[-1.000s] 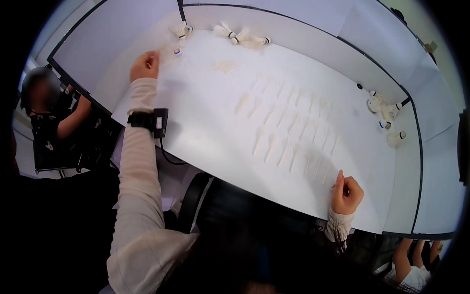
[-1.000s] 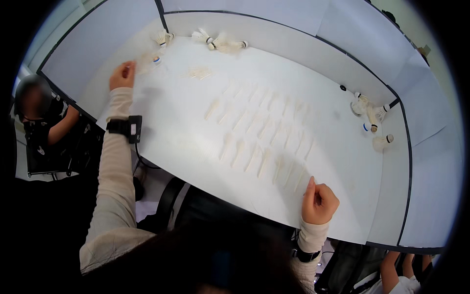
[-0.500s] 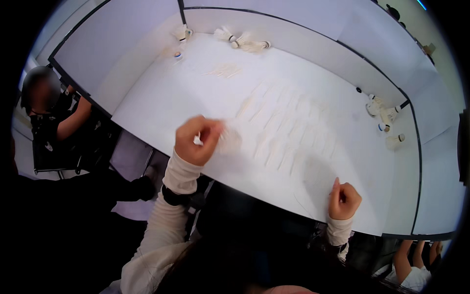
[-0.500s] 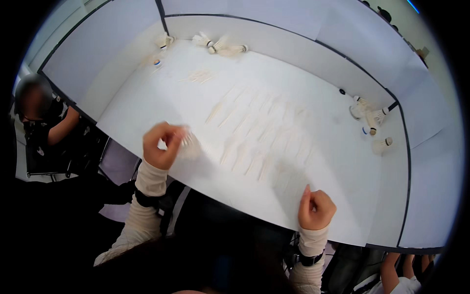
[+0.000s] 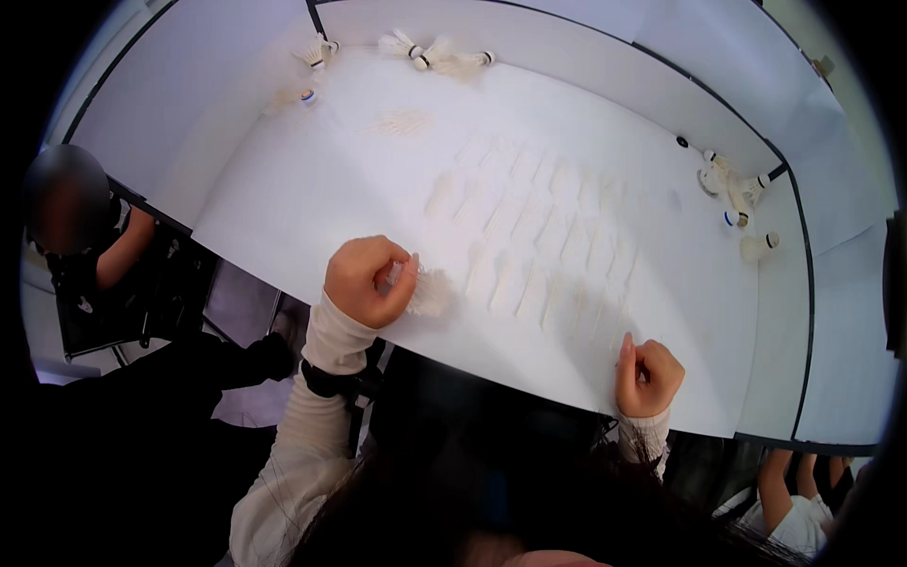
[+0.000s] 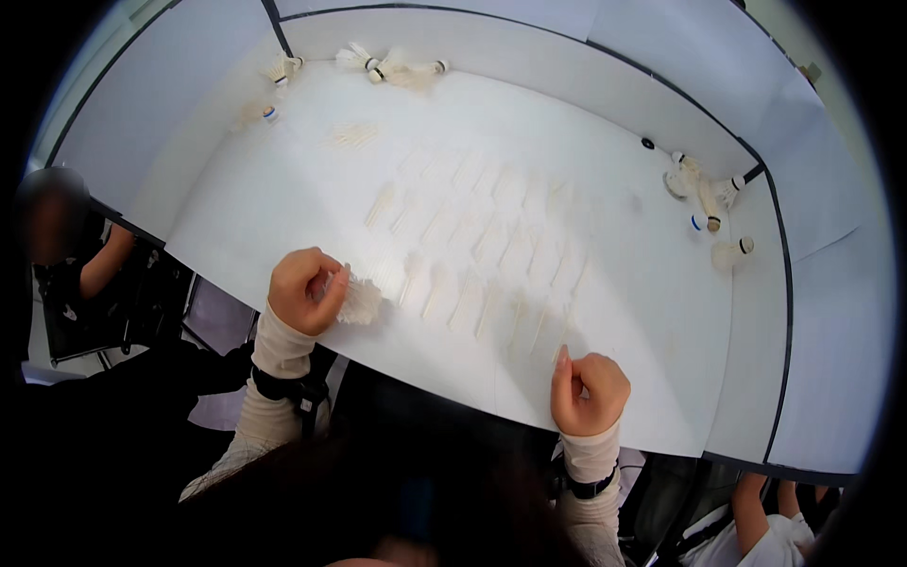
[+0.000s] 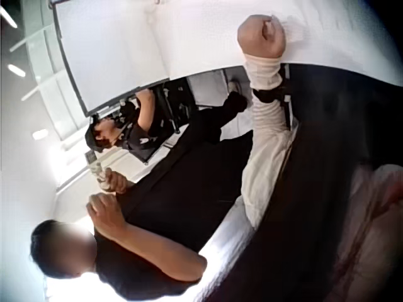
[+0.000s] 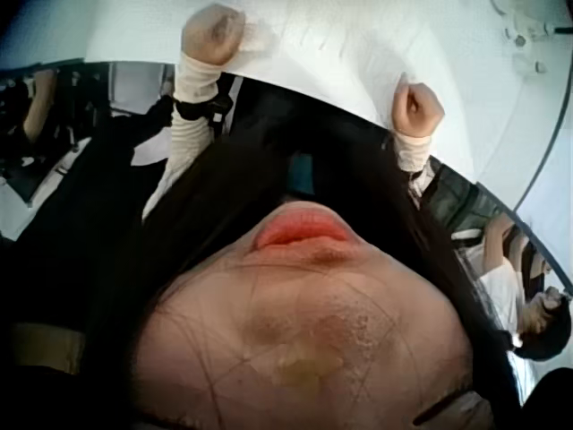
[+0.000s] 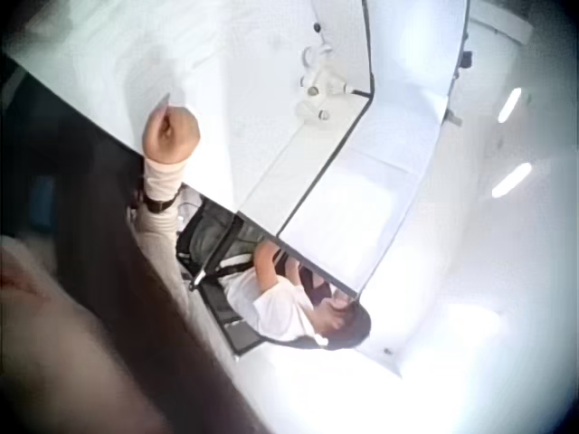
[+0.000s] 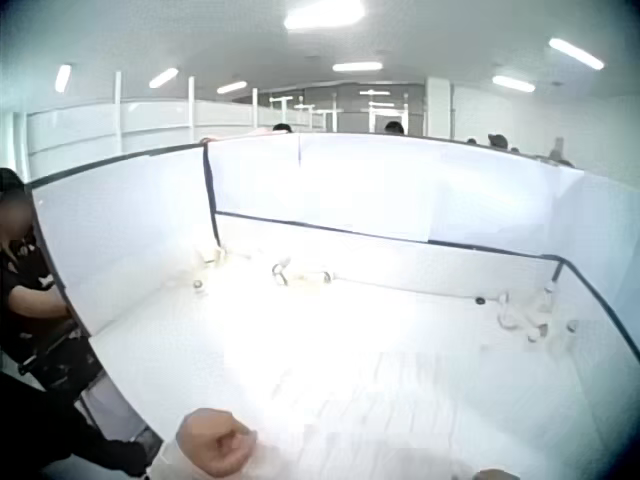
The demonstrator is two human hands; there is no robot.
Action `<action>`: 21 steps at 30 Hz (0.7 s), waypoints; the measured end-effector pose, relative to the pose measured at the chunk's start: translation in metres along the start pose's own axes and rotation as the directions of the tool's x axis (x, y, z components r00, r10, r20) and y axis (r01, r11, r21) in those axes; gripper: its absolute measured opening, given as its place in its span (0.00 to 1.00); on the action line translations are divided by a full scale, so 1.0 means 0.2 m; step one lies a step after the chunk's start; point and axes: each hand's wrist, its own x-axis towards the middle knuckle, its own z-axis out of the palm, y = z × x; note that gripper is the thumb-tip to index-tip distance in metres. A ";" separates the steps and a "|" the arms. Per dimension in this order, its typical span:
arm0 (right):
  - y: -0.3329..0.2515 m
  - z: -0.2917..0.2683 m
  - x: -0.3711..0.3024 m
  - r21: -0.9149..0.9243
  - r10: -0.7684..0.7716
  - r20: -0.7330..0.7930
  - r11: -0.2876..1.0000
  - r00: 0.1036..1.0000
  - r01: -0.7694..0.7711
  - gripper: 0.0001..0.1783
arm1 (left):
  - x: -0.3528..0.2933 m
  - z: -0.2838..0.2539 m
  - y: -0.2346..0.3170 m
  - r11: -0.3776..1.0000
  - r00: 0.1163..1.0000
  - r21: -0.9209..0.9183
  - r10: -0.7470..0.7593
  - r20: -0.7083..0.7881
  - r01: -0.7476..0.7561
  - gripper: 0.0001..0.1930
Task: The person assembles a shuttlecock by picking up white feathers and inserting them into the base, then uses a thin tool to apply a substance to secure them.
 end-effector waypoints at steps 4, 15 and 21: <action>0.00 0.00 -0.01 0.016 0.030 0.016 0.999 0.999 -0.030 0.16 | -0.01 -0.02 0.02 0.999 1.000 0.030 -0.015 0.000 0.015 0.06; 0.02 0.00 -0.02 0.026 -0.023 0.034 0.999 0.999 0.022 0.18 | -0.01 -0.02 0.02 0.999 0.999 -0.035 -0.009 0.045 0.011 0.04; 0.00 0.00 -0.04 -0.006 0.070 0.026 0.998 0.997 -0.070 0.17 | -0.02 0.00 -0.01 0.998 0.998 -0.046 -0.029 0.057 0.032 0.03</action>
